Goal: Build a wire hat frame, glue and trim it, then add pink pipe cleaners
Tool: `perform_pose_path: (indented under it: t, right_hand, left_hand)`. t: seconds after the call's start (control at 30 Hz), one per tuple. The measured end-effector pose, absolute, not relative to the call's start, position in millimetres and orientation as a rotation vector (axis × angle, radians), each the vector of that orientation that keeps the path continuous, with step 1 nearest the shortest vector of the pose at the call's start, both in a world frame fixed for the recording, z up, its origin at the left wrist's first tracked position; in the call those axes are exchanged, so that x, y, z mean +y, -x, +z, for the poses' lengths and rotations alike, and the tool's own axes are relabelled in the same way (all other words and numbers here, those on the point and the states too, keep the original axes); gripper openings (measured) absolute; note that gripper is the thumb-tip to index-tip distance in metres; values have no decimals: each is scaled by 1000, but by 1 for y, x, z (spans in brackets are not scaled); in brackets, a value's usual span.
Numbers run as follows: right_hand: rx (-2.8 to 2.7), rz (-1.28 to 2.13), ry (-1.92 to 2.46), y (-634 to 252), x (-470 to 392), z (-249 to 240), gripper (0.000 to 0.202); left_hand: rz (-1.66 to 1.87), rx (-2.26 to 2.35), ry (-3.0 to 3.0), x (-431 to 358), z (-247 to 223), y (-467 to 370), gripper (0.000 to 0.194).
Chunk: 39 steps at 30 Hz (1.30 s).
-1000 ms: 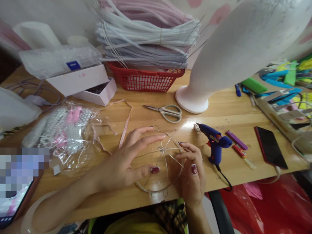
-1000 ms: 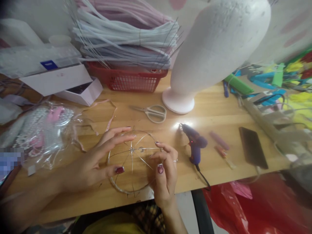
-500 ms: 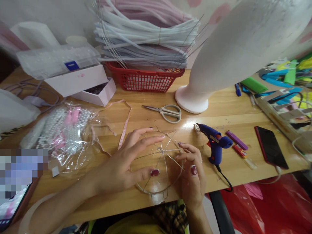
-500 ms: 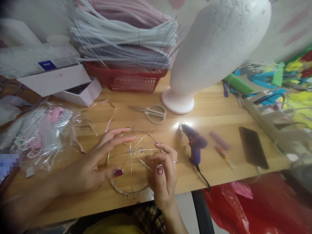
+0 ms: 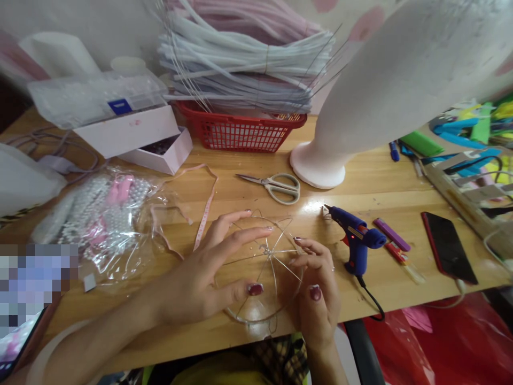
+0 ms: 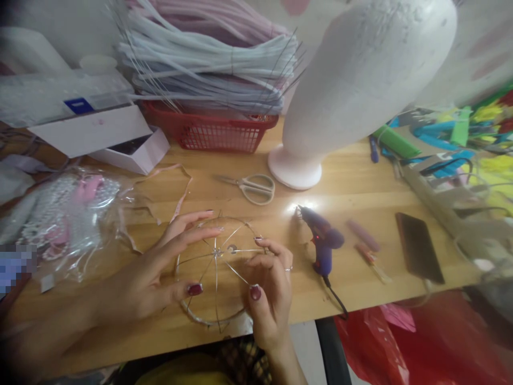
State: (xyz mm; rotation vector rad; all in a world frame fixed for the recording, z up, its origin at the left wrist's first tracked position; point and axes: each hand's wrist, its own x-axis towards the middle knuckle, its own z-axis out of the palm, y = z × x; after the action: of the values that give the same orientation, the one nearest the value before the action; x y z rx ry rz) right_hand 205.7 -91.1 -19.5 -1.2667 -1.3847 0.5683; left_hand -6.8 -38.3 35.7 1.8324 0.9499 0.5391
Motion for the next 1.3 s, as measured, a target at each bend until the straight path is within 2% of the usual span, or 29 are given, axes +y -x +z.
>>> perform_pose_path:
  t: [1.3]
  right_hand:
    - [-1368,592,1268,-207,-93,-20,36]
  left_hand:
    - [483,966,-1829,-38,41,6,61]
